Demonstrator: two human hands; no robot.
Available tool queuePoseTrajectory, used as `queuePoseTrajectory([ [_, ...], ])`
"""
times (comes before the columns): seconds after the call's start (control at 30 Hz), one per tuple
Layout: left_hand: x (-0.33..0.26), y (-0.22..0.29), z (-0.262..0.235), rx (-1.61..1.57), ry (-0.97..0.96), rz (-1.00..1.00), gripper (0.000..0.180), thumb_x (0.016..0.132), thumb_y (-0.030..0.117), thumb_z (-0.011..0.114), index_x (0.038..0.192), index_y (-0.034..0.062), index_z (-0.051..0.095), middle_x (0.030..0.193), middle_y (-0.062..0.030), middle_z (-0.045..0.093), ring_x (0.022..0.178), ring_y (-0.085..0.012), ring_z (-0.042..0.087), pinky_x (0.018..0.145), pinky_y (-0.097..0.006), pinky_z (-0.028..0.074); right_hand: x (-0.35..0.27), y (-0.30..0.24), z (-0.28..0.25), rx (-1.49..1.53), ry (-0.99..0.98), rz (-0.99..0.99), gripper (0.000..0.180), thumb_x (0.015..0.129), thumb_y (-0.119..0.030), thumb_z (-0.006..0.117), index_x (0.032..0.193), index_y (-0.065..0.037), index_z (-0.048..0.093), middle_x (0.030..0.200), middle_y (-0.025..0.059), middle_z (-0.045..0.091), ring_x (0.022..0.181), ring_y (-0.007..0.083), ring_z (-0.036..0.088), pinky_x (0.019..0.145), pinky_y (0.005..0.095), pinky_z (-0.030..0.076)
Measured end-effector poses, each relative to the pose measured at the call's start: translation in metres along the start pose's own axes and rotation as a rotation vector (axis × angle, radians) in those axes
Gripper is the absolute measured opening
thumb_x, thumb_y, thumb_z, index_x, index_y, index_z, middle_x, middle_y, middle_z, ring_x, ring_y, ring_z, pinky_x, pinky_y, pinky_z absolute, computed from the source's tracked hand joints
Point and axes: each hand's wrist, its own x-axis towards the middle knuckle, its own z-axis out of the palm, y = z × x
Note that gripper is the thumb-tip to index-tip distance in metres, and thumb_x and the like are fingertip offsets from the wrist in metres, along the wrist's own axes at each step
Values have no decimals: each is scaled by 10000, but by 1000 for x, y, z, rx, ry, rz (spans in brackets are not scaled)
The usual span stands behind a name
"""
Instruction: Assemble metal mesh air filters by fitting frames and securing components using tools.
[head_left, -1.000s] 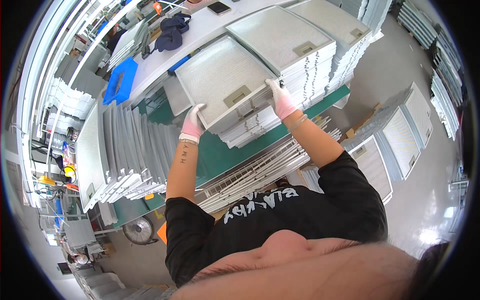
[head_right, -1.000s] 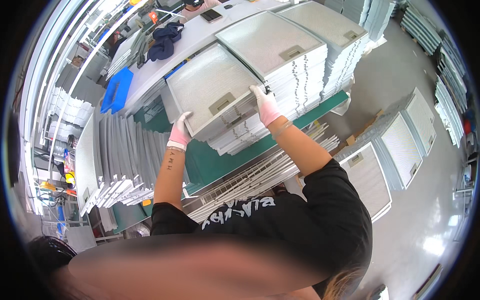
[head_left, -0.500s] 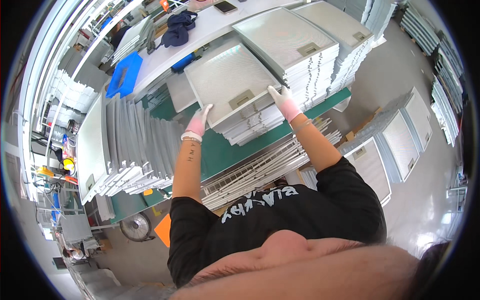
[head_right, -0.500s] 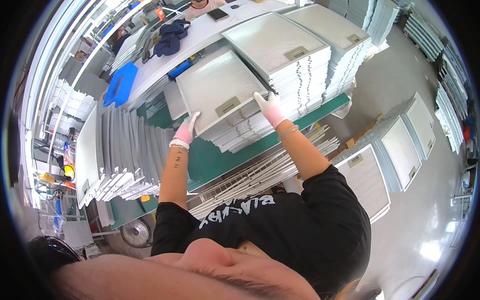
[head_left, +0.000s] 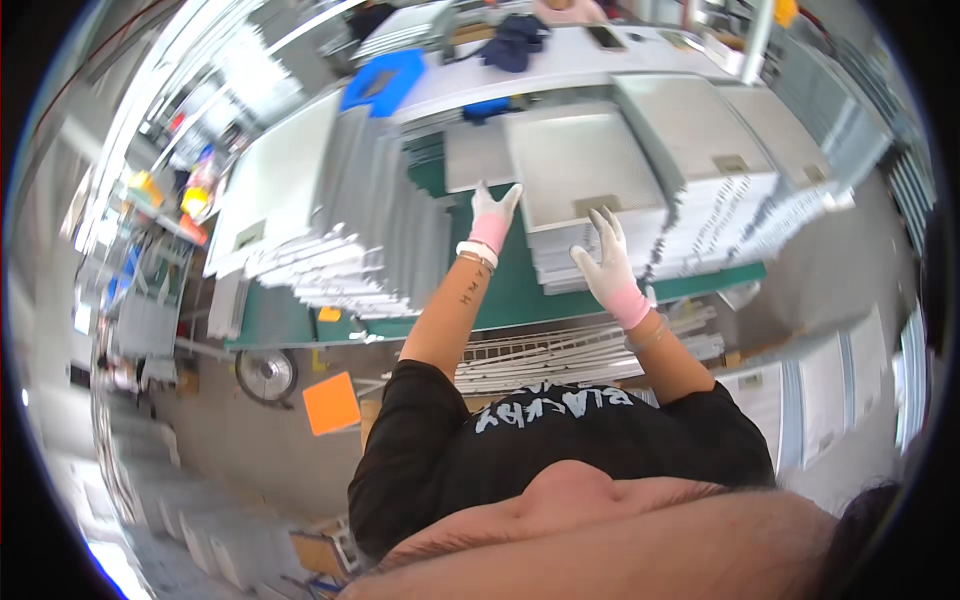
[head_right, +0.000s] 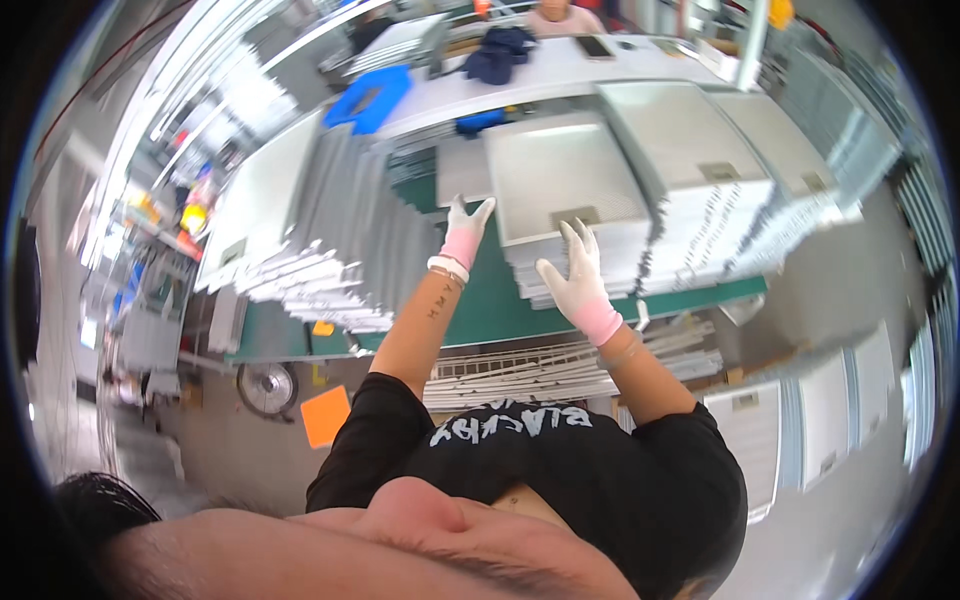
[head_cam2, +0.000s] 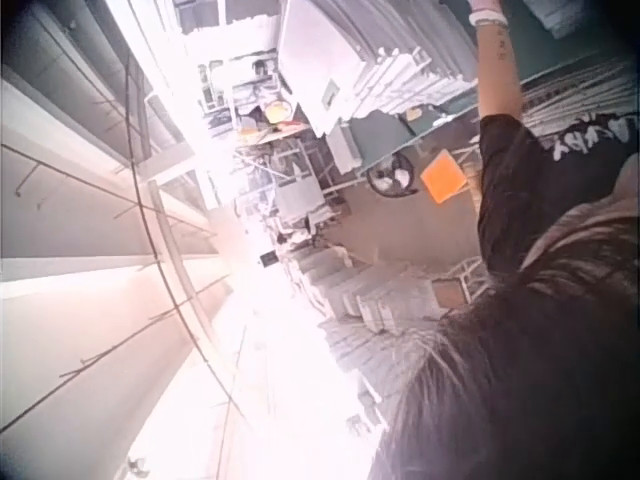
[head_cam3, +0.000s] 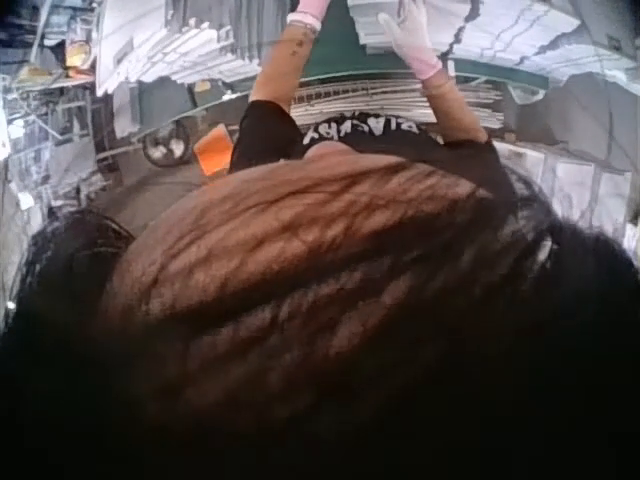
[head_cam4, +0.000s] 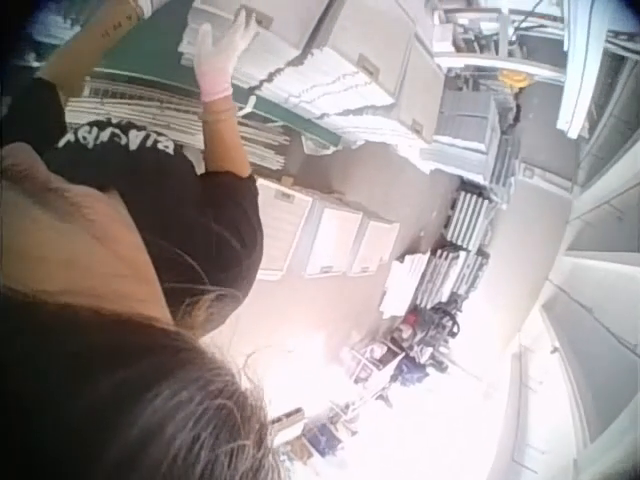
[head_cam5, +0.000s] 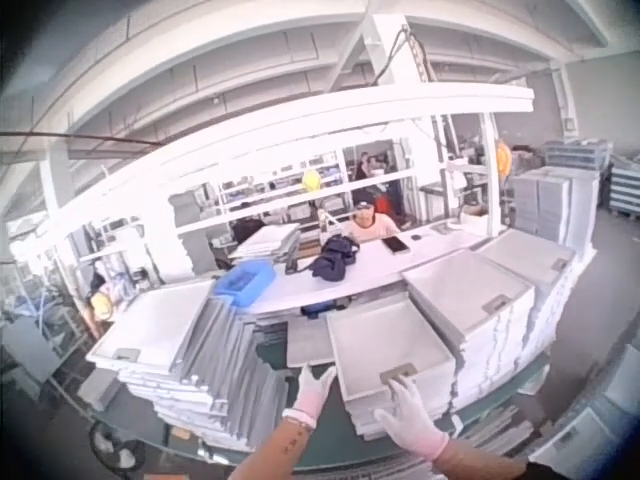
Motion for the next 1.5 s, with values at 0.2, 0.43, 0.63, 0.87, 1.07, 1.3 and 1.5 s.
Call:
queuePoseTrajectory([
  [0.2,-107,81,-219,-122,-563,272,416,933,208,599,1274,-21,535,1204,-146,605,1129,-208,563,954,-297,437,59,-89,60,674,-556,-37,497,910,-230,601,1313,30,469,1271,184,553,1171,249,549,999,358,417],
  [0.43,-71,76,-445,-591,836,519,201,950,175,550,1017,-2,618,824,-50,622,705,-94,581,628,-234,469,144,-174,195,851,-596,97,733,907,-409,591,1350,123,353,1342,239,477,1284,278,425,1069,339,316],
  [0.63,-20,-80,-546,-632,458,-76,415,903,372,605,1141,33,583,1136,-97,606,998,-219,601,847,-384,491,141,-250,204,1035,-925,504,752,879,-535,551,1419,-51,353,1473,152,341,1350,340,307,1038,571,289],
  [0.87,-3,-47,-546,-370,-61,-339,428,885,462,581,1222,197,580,1268,19,556,1111,-195,498,911,-384,354,177,-224,217,1100,-971,504,715,892,-490,549,1460,-124,315,1531,119,259,1376,382,253,1044,698,150],
  [1.07,-13,-22,-530,-230,1,-421,483,817,551,637,1184,238,615,1057,-4,606,891,-148,540,690,-347,424,176,-234,201,800,-962,404,733,873,-516,556,1443,-97,365,1523,151,293,1350,413,301,1020,738,99],
  [1.3,-20,-26,-527,-326,170,-371,378,847,524,588,1081,233,647,801,32,580,683,-85,527,554,-274,402,177,-244,199,649,-946,252,653,877,-519,504,1374,-96,474,1356,170,487,1159,283,471,860,488,450],
  [1.5,-28,24,-497,-512,336,-405,435,846,460,602,1183,187,572,1138,-111,532,995,-266,533,874,-483,425,194,-234,203,667,-858,274,531,912,-440,481,1330,-116,526,1316,154,520,1118,267,521,791,403,470],
])
